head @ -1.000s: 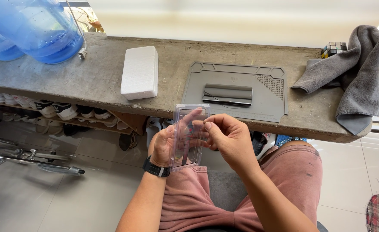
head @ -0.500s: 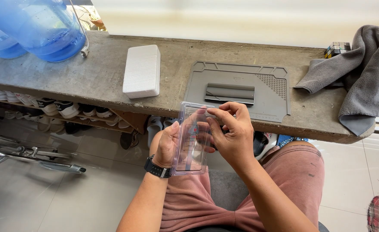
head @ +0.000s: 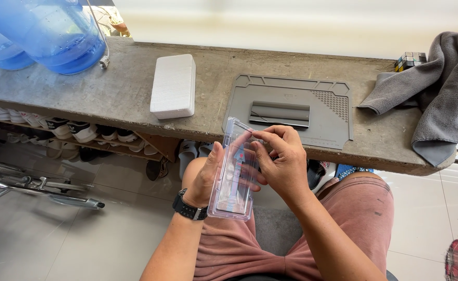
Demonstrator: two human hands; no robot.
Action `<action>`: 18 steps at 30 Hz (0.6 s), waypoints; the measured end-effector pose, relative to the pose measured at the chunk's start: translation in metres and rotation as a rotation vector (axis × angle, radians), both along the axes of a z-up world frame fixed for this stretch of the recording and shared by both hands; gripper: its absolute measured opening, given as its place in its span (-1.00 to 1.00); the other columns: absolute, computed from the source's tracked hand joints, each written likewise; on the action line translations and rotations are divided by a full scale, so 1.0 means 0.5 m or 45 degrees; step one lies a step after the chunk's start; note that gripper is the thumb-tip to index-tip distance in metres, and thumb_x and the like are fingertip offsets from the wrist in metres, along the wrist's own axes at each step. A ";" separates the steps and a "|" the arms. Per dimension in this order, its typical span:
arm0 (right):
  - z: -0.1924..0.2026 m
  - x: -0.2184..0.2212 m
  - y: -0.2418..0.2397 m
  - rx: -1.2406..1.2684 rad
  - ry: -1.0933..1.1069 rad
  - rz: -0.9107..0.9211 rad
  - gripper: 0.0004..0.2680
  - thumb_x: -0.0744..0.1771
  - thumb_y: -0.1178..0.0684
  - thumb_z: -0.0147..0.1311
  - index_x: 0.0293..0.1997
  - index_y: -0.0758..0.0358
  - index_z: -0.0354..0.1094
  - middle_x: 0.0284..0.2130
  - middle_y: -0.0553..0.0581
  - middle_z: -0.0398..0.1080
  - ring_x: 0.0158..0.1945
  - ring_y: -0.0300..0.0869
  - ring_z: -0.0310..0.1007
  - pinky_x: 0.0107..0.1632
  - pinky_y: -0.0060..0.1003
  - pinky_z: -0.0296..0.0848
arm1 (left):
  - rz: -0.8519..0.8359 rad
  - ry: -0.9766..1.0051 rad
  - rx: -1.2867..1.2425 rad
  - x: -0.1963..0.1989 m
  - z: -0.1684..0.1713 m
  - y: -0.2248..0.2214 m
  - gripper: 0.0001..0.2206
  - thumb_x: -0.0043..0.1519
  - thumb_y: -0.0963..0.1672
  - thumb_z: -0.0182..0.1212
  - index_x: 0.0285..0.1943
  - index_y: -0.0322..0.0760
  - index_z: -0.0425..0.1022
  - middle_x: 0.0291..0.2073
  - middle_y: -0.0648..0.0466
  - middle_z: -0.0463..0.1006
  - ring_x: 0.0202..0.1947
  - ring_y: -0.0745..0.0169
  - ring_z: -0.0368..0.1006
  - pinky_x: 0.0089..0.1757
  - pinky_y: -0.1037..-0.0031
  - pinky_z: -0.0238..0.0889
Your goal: Unboxing a screen protector kit and preparing a smartphone for application by placing it into an alignment frame.
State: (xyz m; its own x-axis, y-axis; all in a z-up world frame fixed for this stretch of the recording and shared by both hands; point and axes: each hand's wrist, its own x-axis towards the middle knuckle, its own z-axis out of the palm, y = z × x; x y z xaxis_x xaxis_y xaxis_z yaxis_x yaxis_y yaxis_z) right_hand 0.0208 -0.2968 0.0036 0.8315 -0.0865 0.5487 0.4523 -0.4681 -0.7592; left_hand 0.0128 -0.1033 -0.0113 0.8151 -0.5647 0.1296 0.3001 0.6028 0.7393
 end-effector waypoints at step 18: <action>-0.016 -0.023 -0.015 -0.174 -0.190 0.052 -0.87 0.42 0.07 0.45 0.08 0.09 0.73 0.10 0.18 0.55 0.15 0.11 0.62 0.00 -0.12 0.68 | 0.106 0.368 -0.188 0.030 -0.035 -0.005 -0.19 0.53 0.29 -0.09 0.44 -0.56 0.49 0.06 -0.43 0.63 -0.15 -0.49 0.70 -0.20 -0.28 0.70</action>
State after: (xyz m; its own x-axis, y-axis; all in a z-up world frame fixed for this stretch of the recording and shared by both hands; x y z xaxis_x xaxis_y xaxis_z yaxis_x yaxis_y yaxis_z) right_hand 0.0092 -0.3042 -0.0043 0.7413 0.0293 0.6705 0.5758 -0.5410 -0.6130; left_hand 0.0279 -0.1060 -0.0288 0.8727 -0.4868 -0.0383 0.4298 0.7284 0.5336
